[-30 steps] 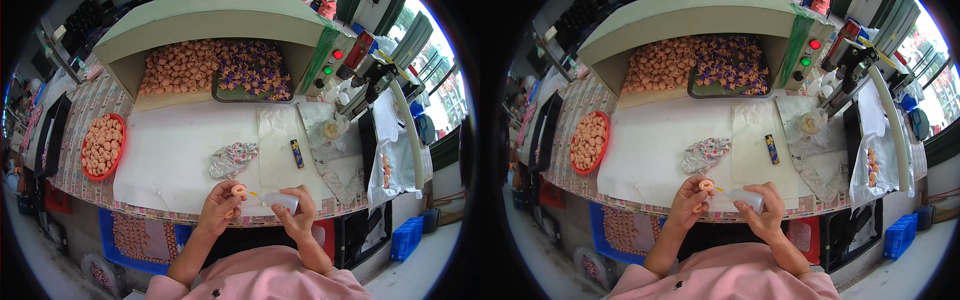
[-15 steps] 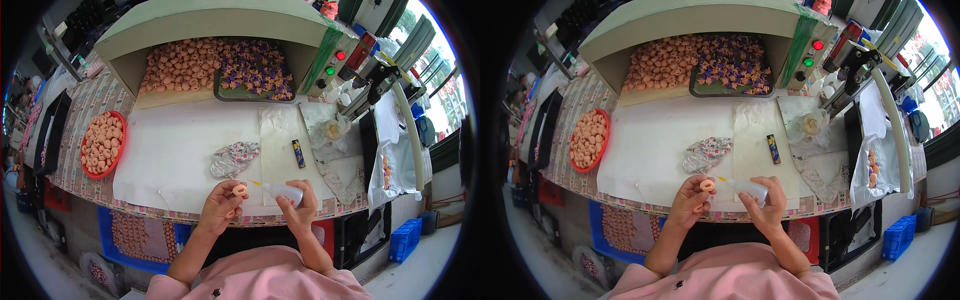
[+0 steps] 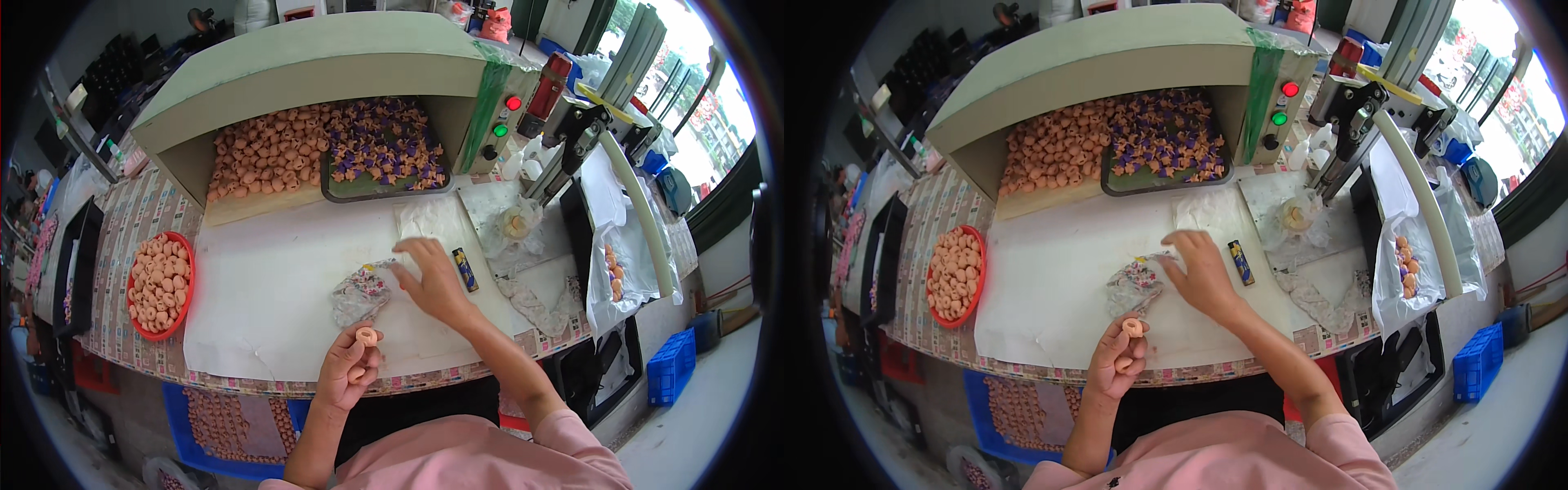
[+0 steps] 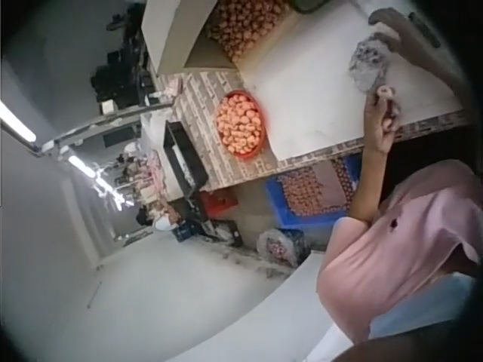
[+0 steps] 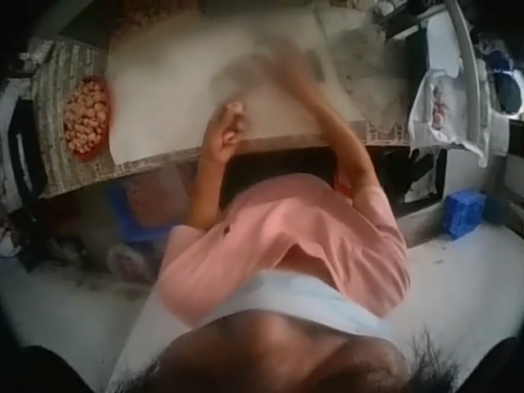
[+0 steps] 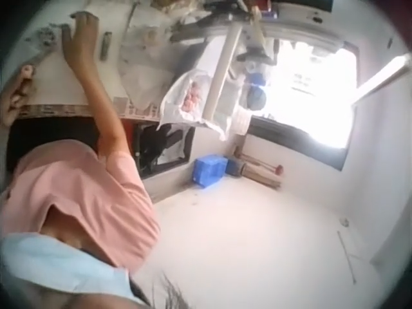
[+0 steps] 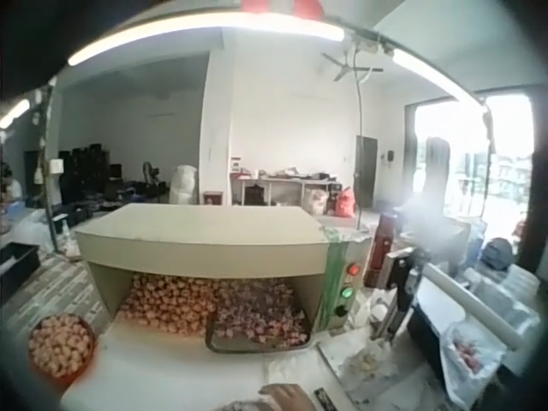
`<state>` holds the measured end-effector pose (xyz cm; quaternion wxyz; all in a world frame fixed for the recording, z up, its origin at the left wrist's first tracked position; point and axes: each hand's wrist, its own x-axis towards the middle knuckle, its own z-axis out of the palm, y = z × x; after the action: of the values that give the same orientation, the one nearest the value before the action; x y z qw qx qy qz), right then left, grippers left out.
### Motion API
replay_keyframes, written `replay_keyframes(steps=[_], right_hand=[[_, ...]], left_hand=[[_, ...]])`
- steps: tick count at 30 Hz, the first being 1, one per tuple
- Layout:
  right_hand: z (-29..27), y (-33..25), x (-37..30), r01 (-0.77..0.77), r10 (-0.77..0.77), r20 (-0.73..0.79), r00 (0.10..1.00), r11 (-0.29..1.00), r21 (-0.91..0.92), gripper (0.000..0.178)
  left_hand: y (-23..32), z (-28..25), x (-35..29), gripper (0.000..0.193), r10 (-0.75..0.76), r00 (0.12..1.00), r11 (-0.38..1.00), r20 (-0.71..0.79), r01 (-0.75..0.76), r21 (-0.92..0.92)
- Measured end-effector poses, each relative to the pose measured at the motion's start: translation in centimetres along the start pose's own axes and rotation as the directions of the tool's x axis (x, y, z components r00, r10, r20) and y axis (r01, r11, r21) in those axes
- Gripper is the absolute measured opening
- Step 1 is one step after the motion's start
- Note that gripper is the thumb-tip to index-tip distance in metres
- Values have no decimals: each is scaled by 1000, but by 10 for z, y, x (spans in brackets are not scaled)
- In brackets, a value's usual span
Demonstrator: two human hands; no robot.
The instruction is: Assembling small toy components using a glue bottle at a factory workbench.
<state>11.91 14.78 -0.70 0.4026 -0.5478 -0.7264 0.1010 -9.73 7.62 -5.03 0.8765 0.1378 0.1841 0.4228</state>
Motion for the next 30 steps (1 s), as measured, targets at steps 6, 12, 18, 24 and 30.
replay_keyframes(steps=[6, 12, 18, 24, 30], right_hand=[[5, 67, 103, 26, -63, -145, 987, 970, -240, 23], [13, 108, 150, 60, -47, 46, 998, 931, -360, 30], [-7, 68, 128, 8, -42, -153, 987, 977, -215, 23], [-33, -15, 12, -396, 360, 191, 913, 675, 622, 15], [-51, -49, -67, -325, 265, 188, 946, 769, 551, 26]], left_hand=[[3, 3, -4, 37, 25, 999, 1000, 46, -26, 12], [3, 7, -9, 40, 29, 990, 998, 135, -20, -68], [5, 4, -13, 40, 12, 994, 999, 105, -7, -48], [5, 21, -4, 37, 8, 1000, 999, 18, -8, 42], [-18, 34, 12, 39, 11, 1000, 975, 6, -12, 221]])
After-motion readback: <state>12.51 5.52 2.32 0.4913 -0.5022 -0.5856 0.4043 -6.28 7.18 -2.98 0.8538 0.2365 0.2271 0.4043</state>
